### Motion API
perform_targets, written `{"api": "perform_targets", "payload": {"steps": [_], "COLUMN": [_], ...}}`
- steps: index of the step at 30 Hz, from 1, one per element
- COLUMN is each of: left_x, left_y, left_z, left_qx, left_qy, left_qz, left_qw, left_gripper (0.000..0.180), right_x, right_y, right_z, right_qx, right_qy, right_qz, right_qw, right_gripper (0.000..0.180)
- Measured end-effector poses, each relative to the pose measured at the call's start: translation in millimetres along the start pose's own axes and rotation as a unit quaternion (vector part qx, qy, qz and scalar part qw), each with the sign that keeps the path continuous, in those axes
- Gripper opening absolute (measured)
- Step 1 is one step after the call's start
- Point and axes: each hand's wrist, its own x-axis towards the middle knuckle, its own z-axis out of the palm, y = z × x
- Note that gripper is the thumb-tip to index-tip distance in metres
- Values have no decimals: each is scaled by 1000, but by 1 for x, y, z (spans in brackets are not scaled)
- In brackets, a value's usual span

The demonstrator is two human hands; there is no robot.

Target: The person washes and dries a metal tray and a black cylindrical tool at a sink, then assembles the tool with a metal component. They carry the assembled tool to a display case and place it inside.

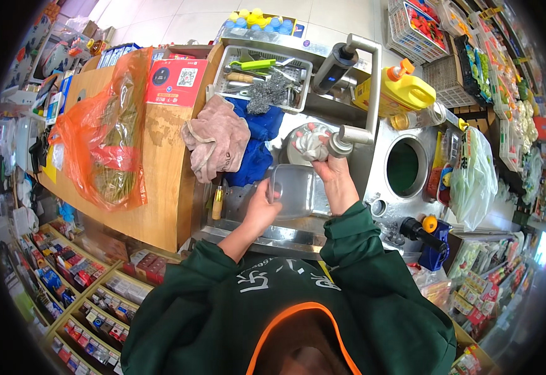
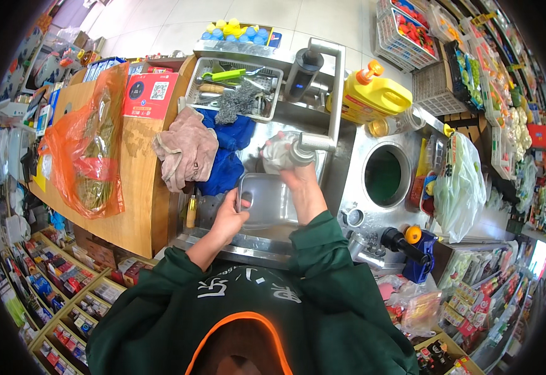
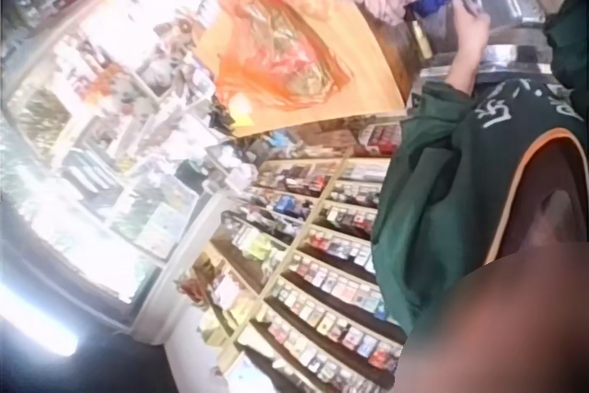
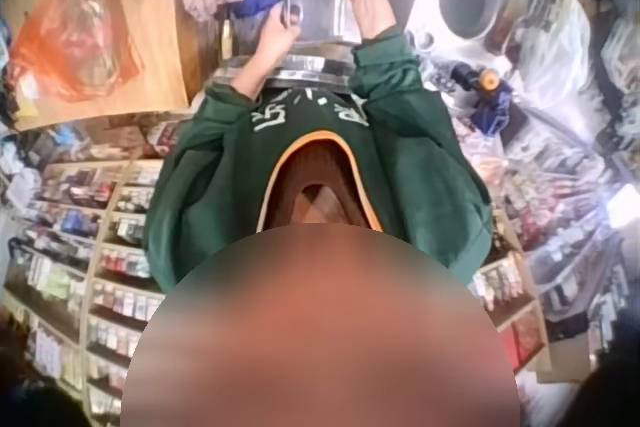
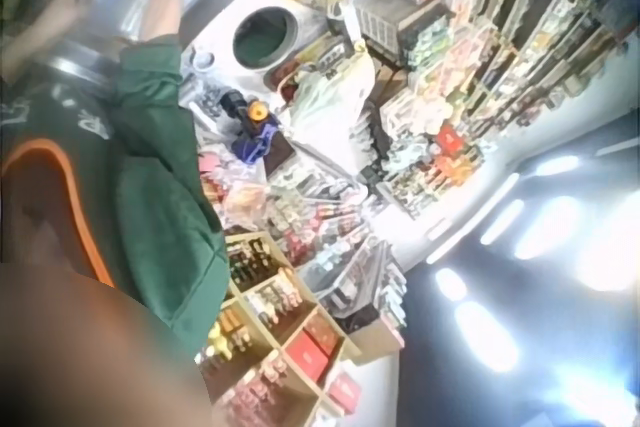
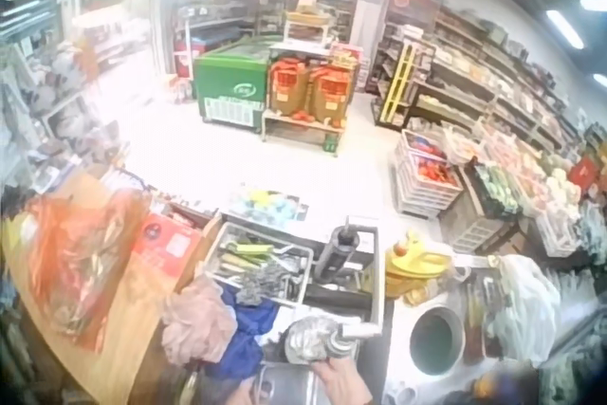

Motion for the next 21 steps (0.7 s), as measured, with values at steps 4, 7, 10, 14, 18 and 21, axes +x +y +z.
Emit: {"api": "perform_targets", "payload": {"steps": [4,7,10,14,18,21], "left_x": [0,9,33,61,75,82], "left_y": [-2,2,17,58,102,121], "left_z": [-2,4,19,45,68,79], "left_qx": [9,10,80,250,286,287], "left_qy": [2,4,22,2,-18,-29], "left_qz": [-1,8,95,155,189,188], "left_qw": [1000,1000,992,956,939,939], "left_gripper": [69,70,69,68,63,52], "right_x": [-2,-2,-7,-35,-63,-77], "right_y": [4,1,-10,-23,-29,-36], "right_z": [5,2,-3,-15,-29,-38], "right_qx": [-58,-153,-241,-229,-183,-158], "right_qy": [69,102,132,163,250,245], "right_qz": [-50,-74,-97,-127,-122,-126], "right_qw": [995,980,957,951,943,948], "right_gripper": [30,30,26,24,18,18]}}
